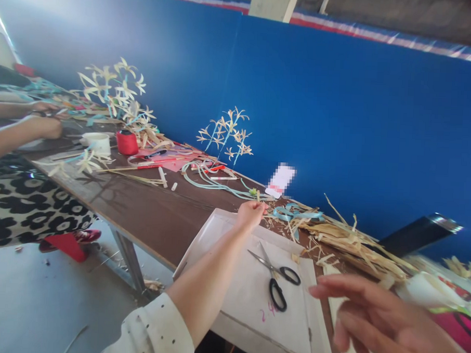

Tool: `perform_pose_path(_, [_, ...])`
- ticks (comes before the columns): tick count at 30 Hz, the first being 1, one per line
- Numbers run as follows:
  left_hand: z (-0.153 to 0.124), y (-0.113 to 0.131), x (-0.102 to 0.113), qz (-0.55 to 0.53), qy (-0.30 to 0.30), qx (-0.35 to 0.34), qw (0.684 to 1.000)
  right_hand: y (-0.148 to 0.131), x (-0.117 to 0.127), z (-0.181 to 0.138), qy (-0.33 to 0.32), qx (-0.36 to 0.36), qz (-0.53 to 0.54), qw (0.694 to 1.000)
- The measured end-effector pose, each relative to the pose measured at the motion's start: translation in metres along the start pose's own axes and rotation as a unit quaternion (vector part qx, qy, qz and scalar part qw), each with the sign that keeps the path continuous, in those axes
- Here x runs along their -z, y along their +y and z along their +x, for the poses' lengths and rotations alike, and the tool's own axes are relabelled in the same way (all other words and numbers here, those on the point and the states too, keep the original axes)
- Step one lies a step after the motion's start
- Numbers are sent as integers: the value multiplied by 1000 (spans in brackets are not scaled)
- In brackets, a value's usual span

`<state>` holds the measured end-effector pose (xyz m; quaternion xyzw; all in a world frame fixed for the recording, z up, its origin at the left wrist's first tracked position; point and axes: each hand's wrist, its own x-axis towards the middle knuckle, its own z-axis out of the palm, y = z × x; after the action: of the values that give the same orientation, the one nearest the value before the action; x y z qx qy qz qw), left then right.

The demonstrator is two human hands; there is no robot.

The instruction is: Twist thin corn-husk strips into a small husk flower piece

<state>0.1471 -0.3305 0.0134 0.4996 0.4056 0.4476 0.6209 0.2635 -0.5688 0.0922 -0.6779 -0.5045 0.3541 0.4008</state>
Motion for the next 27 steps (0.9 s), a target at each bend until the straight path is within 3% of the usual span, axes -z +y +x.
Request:
perform_pose_path(3, [-2,2,-1,17,-13,1,1000,-4,-5,21,-55,-11,-5,998])
perform_pose_path(10, [-7,4,-2,10,-67,-15,998,7,-28,66,9,23,106,994])
perform_pose_path(16, [-10,6,-1,-31,-114,-36,992,3,-33,113,125,37,270,954])
perform_pose_path(23, [-6,0,-5,-81,-125,-55,987,21,-46,154,216,9,273,937])
perform_pose_path(27, [-3,-6,-6,-85,-120,-75,986,32,-52,166,202,-12,282,938])
